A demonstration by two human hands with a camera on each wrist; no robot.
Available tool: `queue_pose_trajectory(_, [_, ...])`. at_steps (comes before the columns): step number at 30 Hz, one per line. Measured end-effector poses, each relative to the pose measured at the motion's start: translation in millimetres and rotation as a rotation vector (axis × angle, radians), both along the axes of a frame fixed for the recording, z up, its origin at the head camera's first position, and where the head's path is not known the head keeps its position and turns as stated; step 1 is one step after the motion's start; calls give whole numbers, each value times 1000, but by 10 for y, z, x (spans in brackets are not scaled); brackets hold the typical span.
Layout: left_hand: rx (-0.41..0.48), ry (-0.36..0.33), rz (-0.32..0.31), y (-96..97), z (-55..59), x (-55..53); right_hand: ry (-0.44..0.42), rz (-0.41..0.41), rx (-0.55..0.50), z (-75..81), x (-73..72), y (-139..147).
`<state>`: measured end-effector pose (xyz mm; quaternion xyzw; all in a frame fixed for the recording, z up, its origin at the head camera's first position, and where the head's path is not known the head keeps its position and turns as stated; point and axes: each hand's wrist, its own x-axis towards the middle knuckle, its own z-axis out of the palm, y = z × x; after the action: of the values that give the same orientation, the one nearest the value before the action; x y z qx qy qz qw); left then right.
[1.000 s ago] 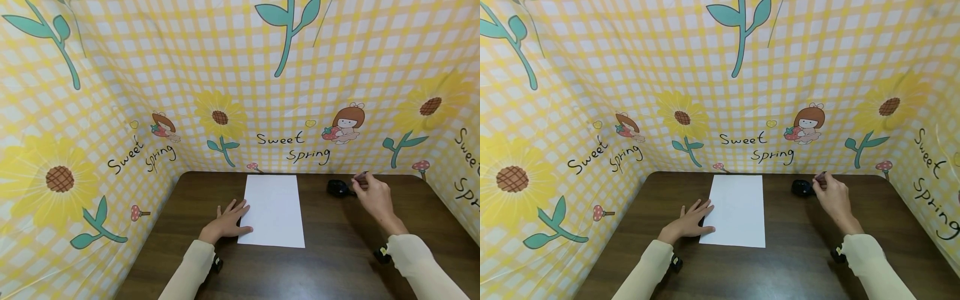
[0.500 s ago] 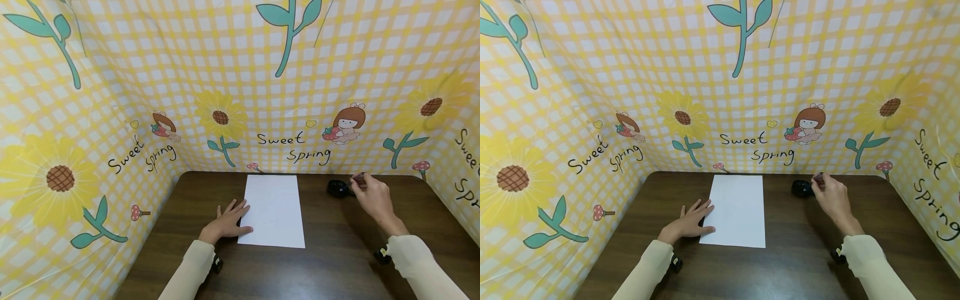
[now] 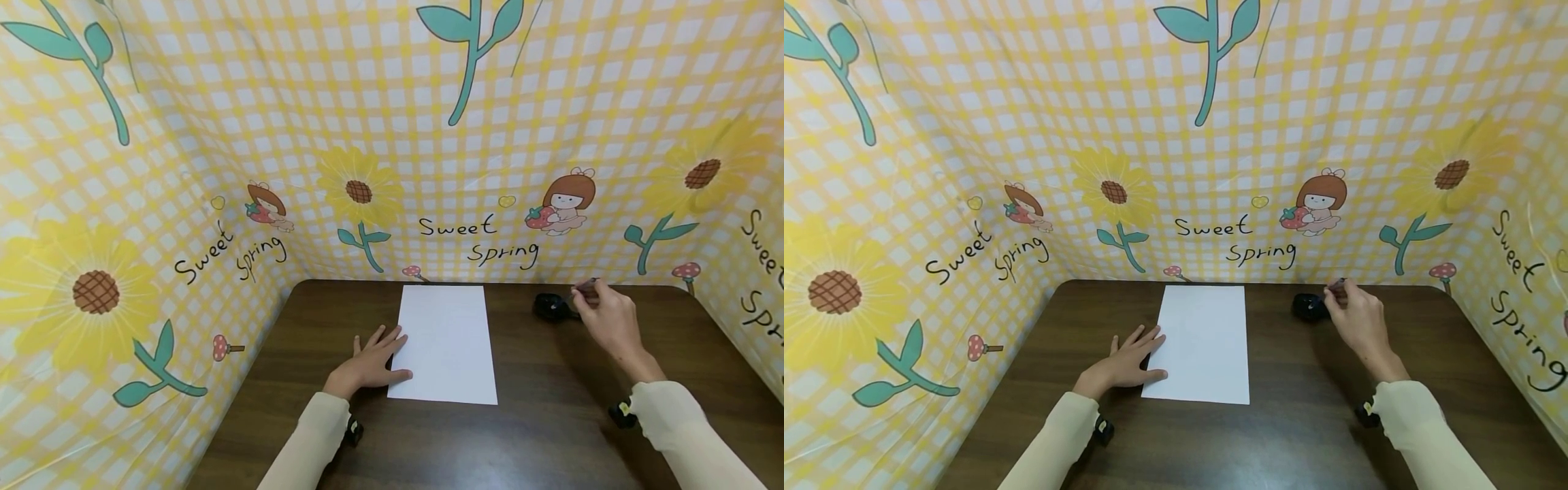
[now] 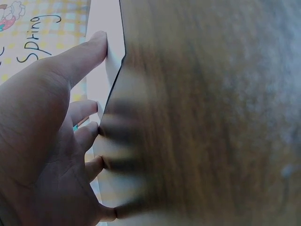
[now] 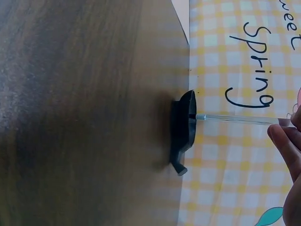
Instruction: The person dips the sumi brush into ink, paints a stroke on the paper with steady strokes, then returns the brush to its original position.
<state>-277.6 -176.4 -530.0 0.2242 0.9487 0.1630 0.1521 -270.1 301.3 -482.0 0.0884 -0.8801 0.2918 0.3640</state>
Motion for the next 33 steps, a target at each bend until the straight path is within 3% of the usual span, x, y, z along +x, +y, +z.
queue_pose_trajectory(16, [47, -2, -6, -13, -8, 4, -25, -9, -19, -64, -7, 54])
queue_pose_trajectory(33, [22, -2, 4, -1, 21, 37, 46, -45, -42, 10, 53, 107])
